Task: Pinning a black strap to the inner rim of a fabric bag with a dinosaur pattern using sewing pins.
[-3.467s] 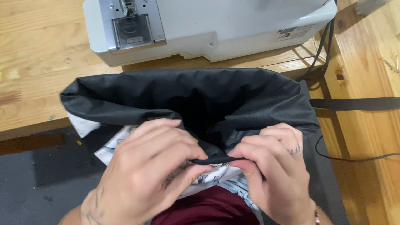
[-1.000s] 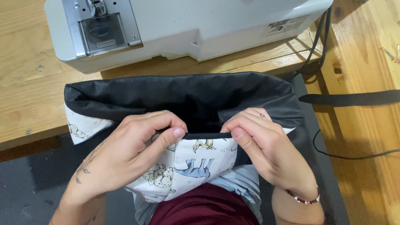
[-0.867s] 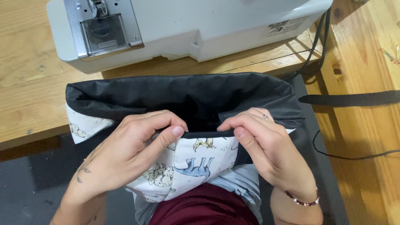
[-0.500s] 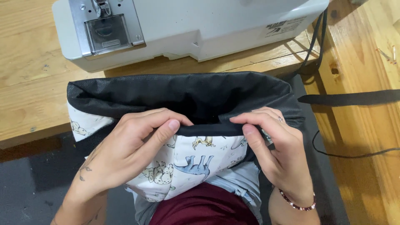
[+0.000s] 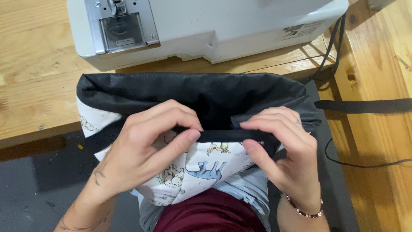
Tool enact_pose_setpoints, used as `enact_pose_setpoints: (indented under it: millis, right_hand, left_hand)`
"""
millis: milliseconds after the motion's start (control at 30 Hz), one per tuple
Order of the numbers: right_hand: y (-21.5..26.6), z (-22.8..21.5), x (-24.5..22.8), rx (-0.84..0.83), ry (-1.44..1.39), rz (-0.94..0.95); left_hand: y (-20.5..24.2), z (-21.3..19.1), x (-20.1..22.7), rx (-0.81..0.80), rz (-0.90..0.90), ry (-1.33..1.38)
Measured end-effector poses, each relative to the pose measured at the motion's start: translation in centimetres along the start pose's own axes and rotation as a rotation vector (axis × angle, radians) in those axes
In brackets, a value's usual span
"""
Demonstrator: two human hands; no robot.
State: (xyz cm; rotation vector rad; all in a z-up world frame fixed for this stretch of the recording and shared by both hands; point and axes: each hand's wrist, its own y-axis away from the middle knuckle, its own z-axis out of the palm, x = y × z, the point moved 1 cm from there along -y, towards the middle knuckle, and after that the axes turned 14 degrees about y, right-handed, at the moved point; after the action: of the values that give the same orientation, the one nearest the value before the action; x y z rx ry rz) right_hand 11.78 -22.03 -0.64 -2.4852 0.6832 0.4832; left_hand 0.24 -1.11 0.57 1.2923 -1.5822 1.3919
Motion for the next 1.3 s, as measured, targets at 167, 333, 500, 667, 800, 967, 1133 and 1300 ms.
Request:
enact_pose_setpoints:
  millis: [167, 333, 500, 667, 800, 967, 1133, 1300]
  right_hand:
    - [1.4, 0.6, 1.2, 0.234, -0.081, -0.212]
    - [2.8, 1.6, 1.9, 0.34, -0.025, -0.324]
    - [3.5, 1.9, 1.9, 0.392, 0.038, -0.315]
    - [2.6, 1.1, 0.9, 0.307, 0.004, -0.334]
    - [2.5, 0.3, 1.3, 0.188, -0.059, -0.33]
    - [2.2, -1.1, 2.8, 0.11, 0.017, -0.193]
    - [0.1, -2.1, 4.4, -0.159, 0.134, -0.311]
    - [-0.4, -3.1, 4.0, -0.145, 0.128, -0.417]
  left_hand:
    - [0.4, 0.2, -0.5, -0.036, 0.325, -0.114]
    - [1.0, 0.2, -0.9, -0.123, 0.445, -0.12]
    - [1.1, 0.9, -0.4, -0.042, 0.368, -0.141]
    - [1.5, 1.5, 0.0, 0.1, 0.113, -0.065]
    - [1.5, 1.1, 0.3, 0.087, -0.17, 0.123]
    - [1.5, 0.8, 0.4, 0.098, -0.152, 0.089]
    - [1.7, 1.0, 0.7, 0.146, -0.075, 0.074]
    - [0.8, 2.3, 2.1, 0.134, 0.206, 0.113]
